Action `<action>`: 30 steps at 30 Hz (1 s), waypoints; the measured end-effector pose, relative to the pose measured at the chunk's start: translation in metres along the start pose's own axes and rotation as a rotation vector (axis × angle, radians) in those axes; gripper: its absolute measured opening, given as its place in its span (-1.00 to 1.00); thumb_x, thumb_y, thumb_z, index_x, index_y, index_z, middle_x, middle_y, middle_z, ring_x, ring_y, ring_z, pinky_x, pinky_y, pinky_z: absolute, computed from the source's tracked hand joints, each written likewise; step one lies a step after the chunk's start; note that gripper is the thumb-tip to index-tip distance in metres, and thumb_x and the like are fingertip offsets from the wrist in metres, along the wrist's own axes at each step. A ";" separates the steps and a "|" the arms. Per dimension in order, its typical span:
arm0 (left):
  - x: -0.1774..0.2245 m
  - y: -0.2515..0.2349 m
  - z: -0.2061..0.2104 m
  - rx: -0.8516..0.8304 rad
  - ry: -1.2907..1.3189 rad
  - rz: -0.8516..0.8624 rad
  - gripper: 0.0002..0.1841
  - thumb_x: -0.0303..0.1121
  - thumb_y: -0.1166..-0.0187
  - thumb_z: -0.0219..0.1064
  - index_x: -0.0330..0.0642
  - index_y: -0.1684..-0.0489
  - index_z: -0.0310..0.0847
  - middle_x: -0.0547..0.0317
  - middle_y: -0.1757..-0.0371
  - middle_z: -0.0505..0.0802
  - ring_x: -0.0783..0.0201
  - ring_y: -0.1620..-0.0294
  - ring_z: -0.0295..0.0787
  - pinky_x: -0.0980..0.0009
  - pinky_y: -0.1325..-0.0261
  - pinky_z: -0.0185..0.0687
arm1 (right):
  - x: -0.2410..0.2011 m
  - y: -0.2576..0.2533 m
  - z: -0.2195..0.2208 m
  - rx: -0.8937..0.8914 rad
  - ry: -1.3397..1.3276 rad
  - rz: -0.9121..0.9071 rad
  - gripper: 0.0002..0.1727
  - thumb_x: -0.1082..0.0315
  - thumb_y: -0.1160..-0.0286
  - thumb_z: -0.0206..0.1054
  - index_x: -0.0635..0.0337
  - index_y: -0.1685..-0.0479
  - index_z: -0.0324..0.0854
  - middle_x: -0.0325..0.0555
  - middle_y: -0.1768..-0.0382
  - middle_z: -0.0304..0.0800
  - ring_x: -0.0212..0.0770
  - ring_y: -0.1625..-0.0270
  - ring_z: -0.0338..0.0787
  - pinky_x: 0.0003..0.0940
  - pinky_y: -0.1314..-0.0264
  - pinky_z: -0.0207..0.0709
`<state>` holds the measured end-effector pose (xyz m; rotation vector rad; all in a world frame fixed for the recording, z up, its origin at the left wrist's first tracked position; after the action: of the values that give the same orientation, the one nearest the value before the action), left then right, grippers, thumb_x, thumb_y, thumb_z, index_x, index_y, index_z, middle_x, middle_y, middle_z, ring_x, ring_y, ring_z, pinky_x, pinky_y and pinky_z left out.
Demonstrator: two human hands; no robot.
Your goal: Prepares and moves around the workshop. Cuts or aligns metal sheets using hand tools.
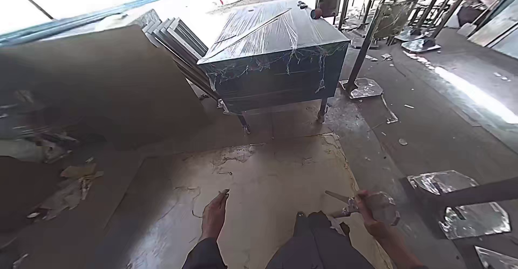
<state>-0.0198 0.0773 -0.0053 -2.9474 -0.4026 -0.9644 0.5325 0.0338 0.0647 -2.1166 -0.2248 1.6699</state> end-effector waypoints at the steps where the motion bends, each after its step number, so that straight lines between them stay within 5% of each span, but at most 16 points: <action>1: 0.040 -0.046 -0.024 0.079 -0.023 0.099 -0.64 -0.27 -0.87 0.09 -0.17 -0.39 0.73 -0.11 -0.25 0.88 -0.11 -0.33 0.81 -0.21 -0.53 0.50 | 0.009 -0.019 0.010 0.007 -0.002 0.012 -0.81 0.11 -0.69 0.30 0.00 0.02 0.64 -0.56 0.24 0.74 -0.72 0.17 0.70 -0.72 0.01 0.63; 5: 0.162 -0.195 -0.081 0.361 0.005 0.393 -0.68 -0.38 -0.78 0.20 -0.28 -0.33 0.74 -0.19 -0.26 0.86 -0.11 -0.32 0.82 -0.08 -0.46 0.61 | 0.062 -0.095 0.052 -0.010 -0.012 0.067 -0.76 0.06 -0.68 0.31 0.03 0.04 0.66 -0.51 0.29 0.77 -0.67 0.26 0.72 -0.67 0.10 0.67; 8: 0.205 -0.284 -0.088 0.379 0.086 0.429 -0.64 -0.34 -0.65 0.38 -0.30 -0.33 0.73 -0.20 -0.35 0.82 -0.05 -0.38 0.78 0.00 -0.48 0.62 | 0.097 -0.148 0.083 -0.082 0.045 0.090 -0.65 -0.04 -0.72 0.26 0.07 0.11 0.65 -0.41 0.41 0.69 -0.65 0.37 0.65 -0.68 0.24 0.59; 11: 0.241 -0.377 -0.095 0.340 0.092 0.426 -0.72 -0.33 -0.64 0.40 -0.27 -0.16 0.82 -0.12 -0.23 0.87 0.04 -0.18 0.88 0.05 -0.33 0.74 | 0.127 -0.208 0.109 -0.167 0.066 0.090 -0.55 -0.05 -0.73 0.24 0.23 0.18 0.66 -0.25 0.50 0.68 -0.60 0.42 0.64 -0.65 0.27 0.56; 15: 0.272 -0.484 -0.091 0.230 0.117 0.327 -0.74 -0.38 -0.76 0.25 -0.27 -0.21 0.79 -0.05 0.03 0.94 0.17 0.03 0.93 0.12 -0.23 0.79 | 0.146 -0.278 0.129 -0.243 0.075 0.175 -0.65 0.10 -0.66 0.31 0.25 0.23 0.69 -0.22 0.48 0.73 -0.58 0.39 0.68 -0.63 0.23 0.58; 23: 0.333 -0.718 -0.104 0.276 0.194 0.428 -0.60 -0.20 -0.79 0.20 -0.32 -0.32 0.73 -0.23 -0.14 0.88 -0.03 -0.14 0.86 -0.03 -0.38 0.64 | 0.202 -0.374 0.149 -0.028 0.223 0.243 -0.63 0.04 -0.67 0.32 0.22 0.14 0.70 -0.22 0.40 0.75 -0.54 0.32 0.71 -0.57 0.16 0.62; 27: 0.333 -0.854 -0.105 0.266 0.078 0.438 -0.54 -0.10 -0.83 0.12 -0.25 -0.38 0.71 -0.28 -0.28 0.84 -0.21 -0.37 0.76 -0.25 -0.54 0.44 | 0.230 -0.410 0.175 0.090 0.266 0.219 -0.64 -0.02 -0.71 0.26 0.13 0.04 0.65 -0.28 0.45 0.69 -0.53 0.45 0.65 -0.57 0.34 0.61; 30: 0.313 -0.936 -0.085 0.165 -0.133 0.426 -0.54 -0.12 -0.89 0.02 -0.20 -0.41 0.71 -0.38 -0.31 0.80 -0.41 -0.44 0.65 -0.47 -0.53 0.30 | 0.239 -0.432 0.192 0.136 0.301 0.217 -0.65 0.02 -0.70 0.26 0.15 0.01 0.65 -0.26 0.38 0.75 -0.55 0.37 0.71 -0.58 0.22 0.65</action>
<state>-0.0569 1.0492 0.1842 -2.7811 0.1394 -0.6512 0.4706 0.5562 0.0032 -2.3157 0.2106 1.4042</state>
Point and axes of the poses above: each hand's wrist, its own y-axis away from the middle knuckle, its own z-axis out of the palm, x = y × z, the point moved 8 cm from there along -y, towards the middle knuckle
